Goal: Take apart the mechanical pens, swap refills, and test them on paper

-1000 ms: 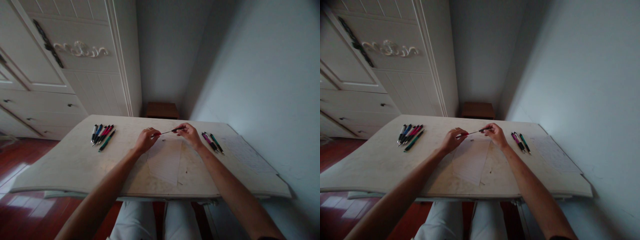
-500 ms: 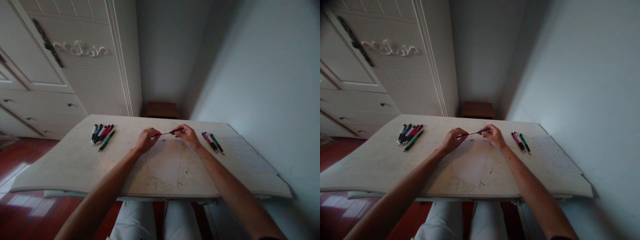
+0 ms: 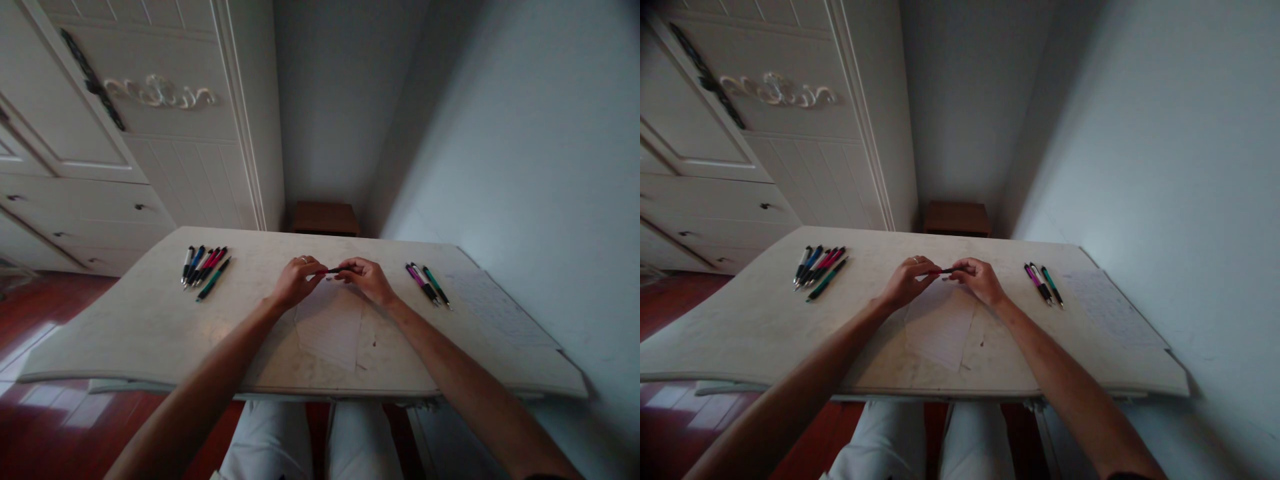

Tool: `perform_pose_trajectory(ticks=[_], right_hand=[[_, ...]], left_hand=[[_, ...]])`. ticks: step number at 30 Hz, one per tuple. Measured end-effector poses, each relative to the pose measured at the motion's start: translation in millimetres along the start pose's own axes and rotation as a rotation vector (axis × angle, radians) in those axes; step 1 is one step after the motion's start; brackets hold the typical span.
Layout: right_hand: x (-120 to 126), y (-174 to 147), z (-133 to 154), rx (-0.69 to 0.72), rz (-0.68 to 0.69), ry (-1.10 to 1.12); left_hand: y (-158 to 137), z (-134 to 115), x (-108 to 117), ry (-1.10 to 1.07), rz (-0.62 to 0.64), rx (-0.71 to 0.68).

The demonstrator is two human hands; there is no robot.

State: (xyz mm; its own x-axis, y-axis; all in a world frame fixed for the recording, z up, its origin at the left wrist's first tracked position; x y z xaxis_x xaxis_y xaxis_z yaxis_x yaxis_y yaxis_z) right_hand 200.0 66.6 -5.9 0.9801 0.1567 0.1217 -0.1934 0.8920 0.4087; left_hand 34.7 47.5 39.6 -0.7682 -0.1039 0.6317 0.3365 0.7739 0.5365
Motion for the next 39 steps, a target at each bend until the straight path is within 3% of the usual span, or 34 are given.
perform_pose_trajectory(ticks=[10, 21, 27, 39], right_hand=[[-2.3, -1.5, 11.5, 0.025, -0.013, -0.052], [-5.7, -5.4, 29.9, 0.12, 0.076, -0.372], [-8.9, -7.9, 21.9, 0.028, 0.08, -0.242], [-1.6, 0.5, 11.5, 0.09, -0.024, -0.156]], left_hand=[[-1.0, -2.7, -0.5, 0.01, 0.009, 0.016], [-2.6, -8.5, 0.4, 0.06, -0.017, -0.013], [-1.4, -10.5, 2.5, 0.054, -0.018, 0.0], [1.2, 8.2, 0.9, 0.147, 0.005, 0.149]])
Point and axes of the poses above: each hand's wrist, its own y-axis towards the middle knuckle, its own x-axis out of the back of the hand, z = x × y, the point moved 8 cm from there along y, towards the middle knuckle, and after that the axes turned 14 degrees about x, right-handed, at the moved point
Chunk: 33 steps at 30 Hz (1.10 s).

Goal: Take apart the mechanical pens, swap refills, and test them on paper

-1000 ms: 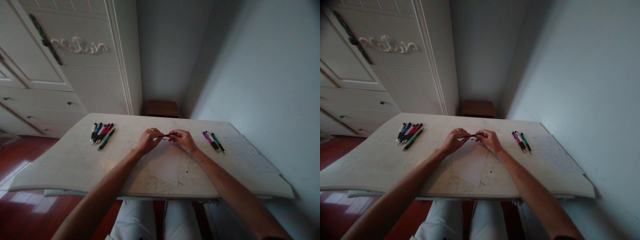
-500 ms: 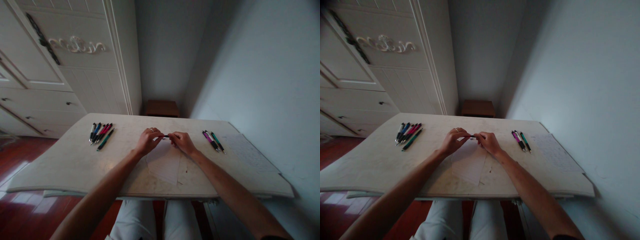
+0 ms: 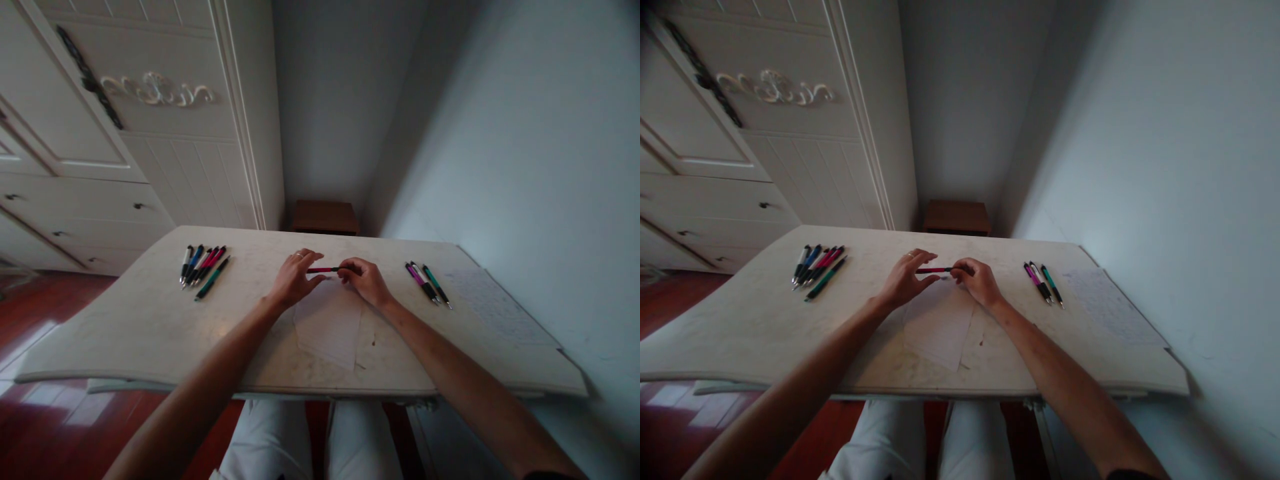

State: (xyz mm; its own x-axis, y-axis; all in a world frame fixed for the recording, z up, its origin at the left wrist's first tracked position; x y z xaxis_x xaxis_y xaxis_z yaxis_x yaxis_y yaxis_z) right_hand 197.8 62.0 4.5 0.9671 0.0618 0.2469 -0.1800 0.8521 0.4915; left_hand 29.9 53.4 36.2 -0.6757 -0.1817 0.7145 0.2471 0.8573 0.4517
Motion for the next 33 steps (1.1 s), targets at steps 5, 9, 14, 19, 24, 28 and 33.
perform_pose_trajectory(ticks=[5, 9, 14, 19, 24, 28, 33], right_hand=[[12.1, 2.3, 2.7, 0.014, -0.08, -0.056], [18.0, 2.8, 1.9, 0.026, -0.099, -0.097], [17.5, 2.1, -1.6, 0.001, -0.09, -0.084], [18.5, 2.5, 1.1, -0.001, -0.117, -0.077], [23.3, 4.0, 2.1, 0.004, -0.134, -0.088], [24.9, 4.7, -0.1, -0.001, -0.135, -0.084], [27.7, 5.1, 0.8, 0.003, -0.148, -0.098]], left_hand=[[4.2, 13.4, 5.4, -0.024, -0.03, 0.116], [6.1, 18.2, -4.8, -0.149, 0.081, 0.174], [5.9, 12.5, -1.8, -0.258, 0.026, 0.088], [4.4, 10.3, 2.2, -0.315, -0.02, 0.064], [6.3, 19.9, 0.1, -0.296, -0.007, 0.199], [8.1, 22.0, -6.4, -0.296, 0.084, 0.223], [7.8, 15.6, 5.4, -0.382, -0.032, 0.112]])
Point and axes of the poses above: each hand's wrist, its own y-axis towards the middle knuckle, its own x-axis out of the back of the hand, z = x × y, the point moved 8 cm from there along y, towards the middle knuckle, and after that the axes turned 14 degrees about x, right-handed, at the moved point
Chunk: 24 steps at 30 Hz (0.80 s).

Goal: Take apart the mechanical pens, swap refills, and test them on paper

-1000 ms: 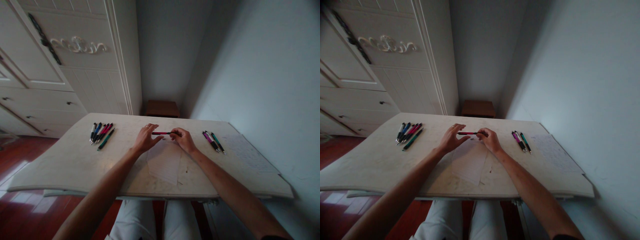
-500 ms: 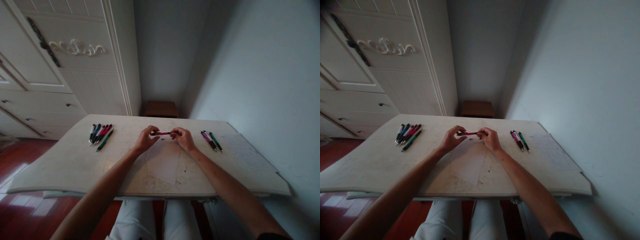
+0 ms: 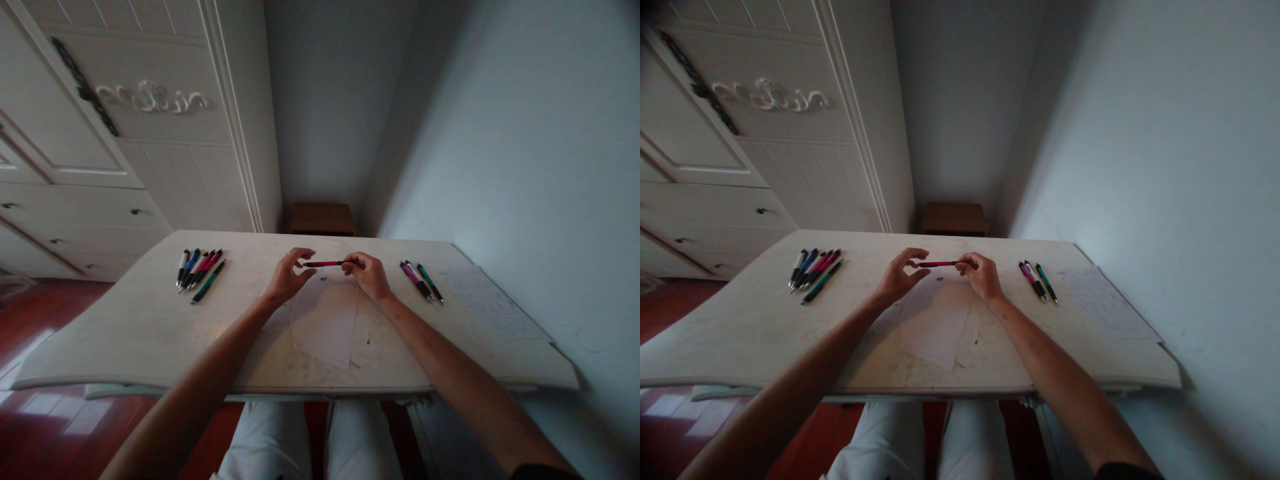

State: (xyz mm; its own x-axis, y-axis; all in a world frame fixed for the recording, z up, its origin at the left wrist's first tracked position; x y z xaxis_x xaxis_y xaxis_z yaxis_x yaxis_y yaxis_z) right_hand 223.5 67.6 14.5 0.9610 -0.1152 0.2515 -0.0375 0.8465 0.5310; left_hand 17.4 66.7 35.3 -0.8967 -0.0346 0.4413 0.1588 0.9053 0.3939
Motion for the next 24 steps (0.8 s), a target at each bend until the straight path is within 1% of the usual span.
perform_pose_trajectory(ticks=[2, 4, 7, 10, 14, 16, 19, 22, 24], right_hand=[[1.1, 0.3, 1.2, 0.007, -0.003, -0.013], [1.3, 0.4, 2.0, 0.014, -0.002, -0.02], [0.1, 0.2, 1.5, 0.016, 0.002, -0.007], [-0.8, 0.1, 0.8, 0.018, 0.006, -0.001], [-0.2, 0.1, 0.5, 0.006, -0.002, 0.005], [0.5, 0.2, 1.0, 0.006, -0.007, 0.007], [1.4, 0.5, 1.6, 0.016, -0.007, -0.009], [1.7, 0.6, 1.0, 0.025, -0.009, -0.009], [1.5, 0.5, 0.0, 0.022, -0.013, 0.0]], left_hand=[[0.2, 0.5, 2.4, -0.013, -0.027, 0.02], [1.3, 4.9, 2.1, -0.012, -0.024, 0.094], [2.5, 11.3, -3.8, 0.023, 0.044, 0.186], [3.0, 11.7, -7.3, 0.025, 0.085, 0.188], [2.8, 5.9, -1.4, -0.071, 0.025, 0.114], [2.1, 5.0, 1.4, -0.093, -0.008, 0.1], [1.9, 10.7, 0.6, -0.051, -0.011, 0.164], [2.0, 17.6, -6.0, 0.024, 0.062, 0.23], [2.4, 19.3, -9.1, 0.039, 0.096, 0.236]])
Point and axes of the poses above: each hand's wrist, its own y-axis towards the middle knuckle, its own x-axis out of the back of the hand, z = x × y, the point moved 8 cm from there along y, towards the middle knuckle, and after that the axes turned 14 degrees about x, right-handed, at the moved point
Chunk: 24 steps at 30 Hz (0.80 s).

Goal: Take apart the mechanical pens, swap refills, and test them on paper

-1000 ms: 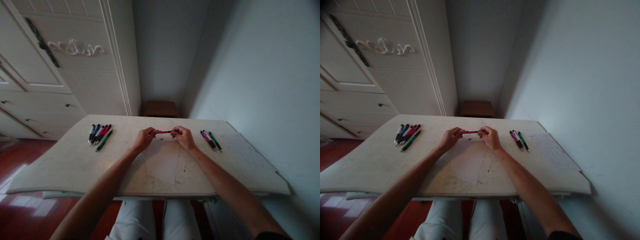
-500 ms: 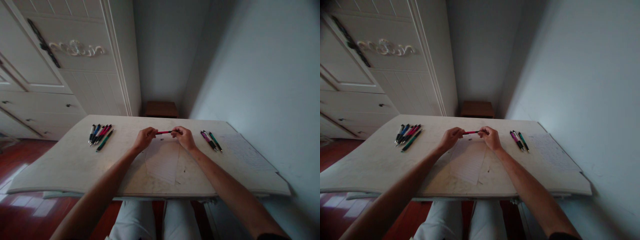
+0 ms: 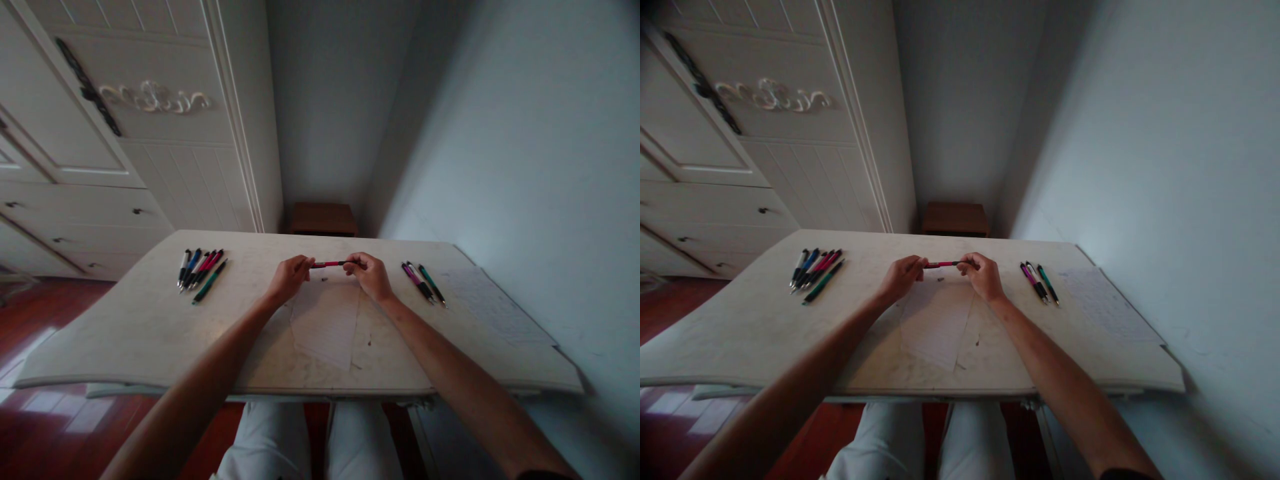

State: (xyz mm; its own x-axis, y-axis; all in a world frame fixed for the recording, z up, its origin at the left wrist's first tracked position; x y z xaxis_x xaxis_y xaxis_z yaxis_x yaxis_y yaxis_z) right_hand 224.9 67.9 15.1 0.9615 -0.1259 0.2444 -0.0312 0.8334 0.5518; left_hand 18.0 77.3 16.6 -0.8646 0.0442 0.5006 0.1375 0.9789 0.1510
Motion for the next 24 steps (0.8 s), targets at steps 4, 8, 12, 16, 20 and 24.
perform_pose_trajectory(ticks=[4, 8, 12, 16, 20, 24], right_hand=[[-0.3, -0.1, -0.2, -0.005, 0.003, -0.005], [0.7, -0.3, 1.9, 0.003, 0.0, -0.018], [1.5, -0.4, 2.5, 0.011, -0.007, -0.028], [1.0, -0.2, 1.8, 0.014, -0.009, -0.012], [0.1, -0.1, 1.1, 0.018, 0.0, -0.002], [-0.7, 0.1, 2.6, 0.017, 0.006, 0.004]], left_hand=[[-0.2, -4.8, 5.2, -0.083, -0.045, -0.071], [-3.5, -9.9, 12.3, -0.109, -0.102, -0.113], [-3.3, -7.2, 7.9, -0.108, -0.039, -0.03], [-0.7, -3.6, 2.4, -0.085, 0.003, 0.009], [-0.1, -4.3, 4.2, -0.108, -0.015, -0.019], [-3.1, -6.6, 7.4, -0.206, -0.023, -0.013]])
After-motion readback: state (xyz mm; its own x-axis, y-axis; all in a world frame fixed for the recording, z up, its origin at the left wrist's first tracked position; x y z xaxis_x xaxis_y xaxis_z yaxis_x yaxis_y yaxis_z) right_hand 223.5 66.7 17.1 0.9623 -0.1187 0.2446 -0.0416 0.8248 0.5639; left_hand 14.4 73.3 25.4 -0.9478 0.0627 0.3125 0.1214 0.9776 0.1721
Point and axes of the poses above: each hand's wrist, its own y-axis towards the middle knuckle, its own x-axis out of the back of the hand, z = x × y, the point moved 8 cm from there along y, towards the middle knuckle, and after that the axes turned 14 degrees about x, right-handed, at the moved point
